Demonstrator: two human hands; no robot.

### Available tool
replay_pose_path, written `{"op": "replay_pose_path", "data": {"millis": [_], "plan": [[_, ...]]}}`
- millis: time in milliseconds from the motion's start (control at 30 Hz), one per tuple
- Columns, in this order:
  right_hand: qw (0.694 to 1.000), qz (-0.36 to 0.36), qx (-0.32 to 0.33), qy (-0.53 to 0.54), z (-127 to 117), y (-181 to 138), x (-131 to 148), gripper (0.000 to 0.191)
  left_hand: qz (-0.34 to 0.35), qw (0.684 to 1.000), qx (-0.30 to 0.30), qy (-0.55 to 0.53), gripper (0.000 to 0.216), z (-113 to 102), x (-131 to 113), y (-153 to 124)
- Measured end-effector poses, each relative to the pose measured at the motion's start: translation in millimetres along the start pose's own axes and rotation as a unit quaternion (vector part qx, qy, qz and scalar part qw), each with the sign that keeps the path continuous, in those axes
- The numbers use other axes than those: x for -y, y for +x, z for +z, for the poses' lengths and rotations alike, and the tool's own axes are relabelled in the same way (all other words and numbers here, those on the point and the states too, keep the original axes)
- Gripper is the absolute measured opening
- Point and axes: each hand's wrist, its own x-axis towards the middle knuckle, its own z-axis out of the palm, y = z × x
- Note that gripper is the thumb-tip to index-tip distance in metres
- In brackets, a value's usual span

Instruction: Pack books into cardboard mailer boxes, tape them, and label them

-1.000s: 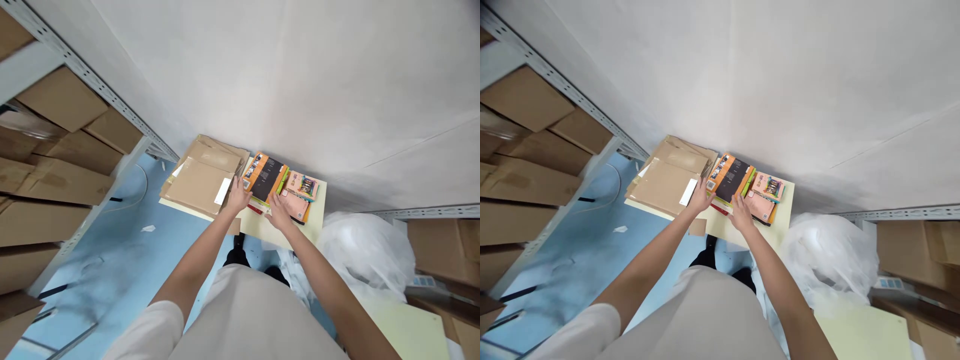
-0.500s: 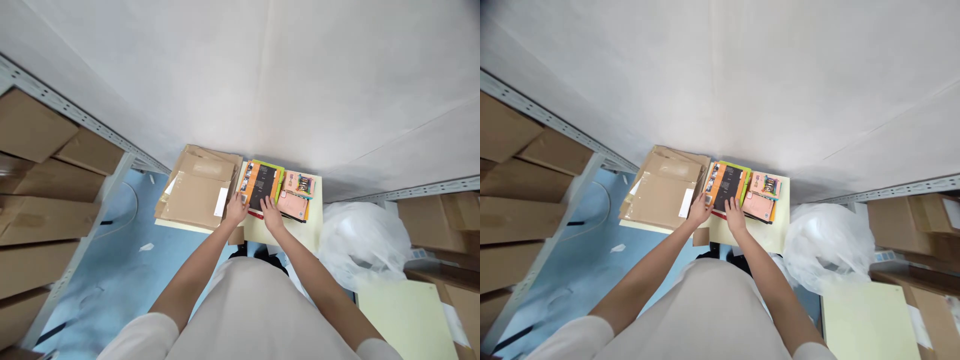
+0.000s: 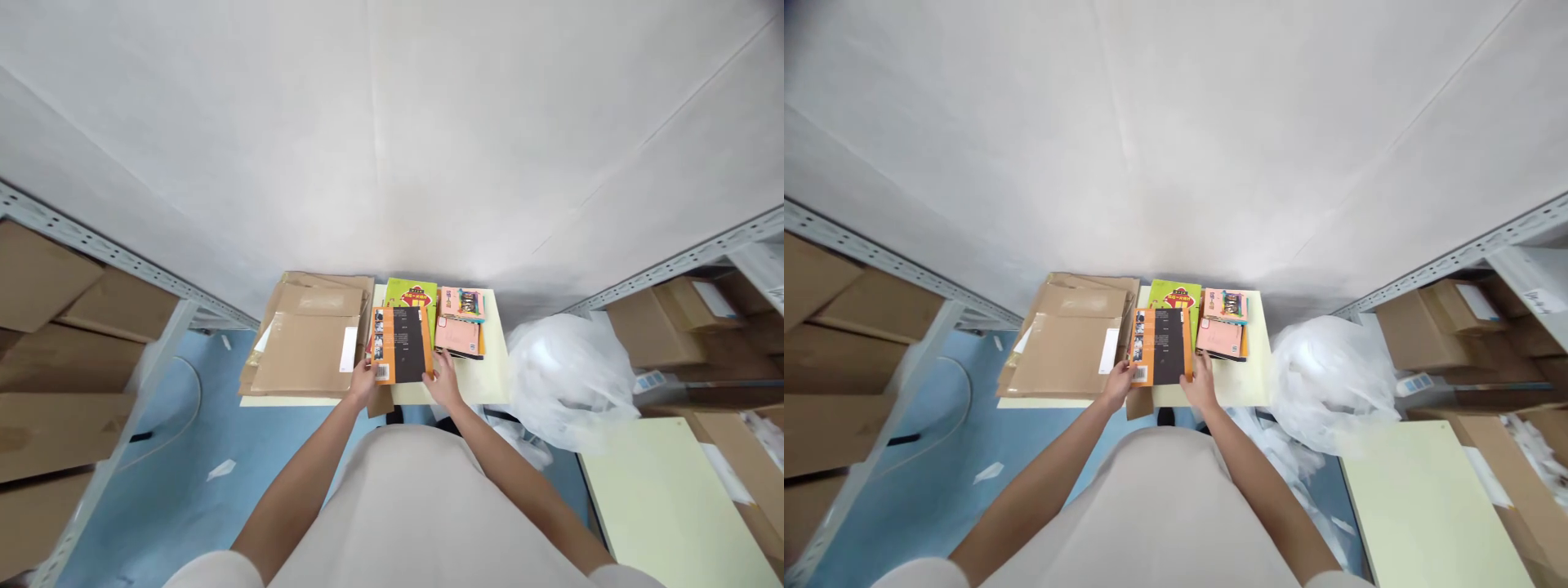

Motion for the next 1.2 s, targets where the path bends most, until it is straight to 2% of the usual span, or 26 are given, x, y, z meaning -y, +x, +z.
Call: {"op": "replay_pose_path", "data": {"millis": [33, 100, 200, 333, 433, 500, 567, 633, 667, 733, 800, 900, 1000, 1100, 1200], "plan": [[0.996, 0.065, -0.014, 0.06, -0.7, 3.8, 3.4, 0.06, -0.005, 1.0, 0.01, 0.0, 0.022, -1.3, -0.3, -1.2], [0.973, 0.174, 0.004, 0.151, -3.3, 12.0, 10.7, 0.055, -0.008, 1.0, 0.027, 0.006, 0.028, -5.0, 0.1, -2.7], [0.949, 0.234, 0.053, 0.204, -8.4, 20.7, 18.4, 0.039, 0.007, 0.997, 0.056, 0.044, 0.038, -11.5, 1.9, -2.2], [0.935, 0.22, 0.064, 0.272, -13.8, 19.5, 23.3, 0.034, 0.043, 0.988, 0.085, 0.118, 0.041, -14.2, 4.4, -0.9], [0.925, 0.162, 0.028, 0.343, -22.0, 9.2, 27.4, 0.032, 0.062, 0.981, 0.101, 0.154, 0.041, -6.6, 2.6, -8.1], [0.923, 0.125, 0.001, 0.364, -34.4, -2.0, 31.3, 0.031, 0.092, 0.974, 0.087, 0.187, 0.047, 4.9, -2.8, -19.9], [0.932, 0.088, -0.024, 0.351, -54.1, -17.0, 35.9, 0.028, 0.18, 0.952, 0.055, 0.243, 0.055, 23.3, -12.0, -37.9], [0.946, 0.054, -0.053, 0.316, -79.8, -35.9, 40.7, 0.025, 0.3, 0.904, 0.065, 0.299, 0.058, 49.9, -22.3, -61.3], [0.951, 0.041, -0.071, 0.299, -94.0, -47.0, 42.9, 0.024, 0.346, 0.878, 0.104, 0.314, 0.056, 66.0, -26.5, -74.7], [0.956, 0.018, -0.121, 0.267, -122.7, -72.1, 45.6, 0.022, 0.384, 0.839, 0.213, 0.321, 0.055, 102.2, -30.0, -104.0], [0.957, 0.004, -0.182, 0.225, -149.7, -100.4, 45.3, 0.021, 0.369, 0.825, 0.31, 0.295, 0.062, 139.5, -25.8, -135.0], [0.957, 0.008, -0.253, 0.144, -184.2, -145.2, 39.7, 0.021, 0.286, 0.827, 0.438, 0.204, 0.076, 189.3, -8.0, -180.5], [0.955, 0.011, -0.295, 0.041, -212.5, -188.5, 31.4, 0.025, 0.214, 0.809, 0.531, 0.131, 0.077, 229.3, 16.3, -220.4], [0.945, 0.02, -0.317, -0.077, -236.4, -229.1, 21.8, 0.034, 0.175, 0.813, 0.546, 0.103, 0.062, 262.8, 41.7, -252.6], [0.948, 0.017, -0.3, -0.109, -258.4, -266.9, 5.5, 0.044, 0.104, 0.83, 0.537, 0.107, 0.052, 292.5, 64.0, -276.6]]}}
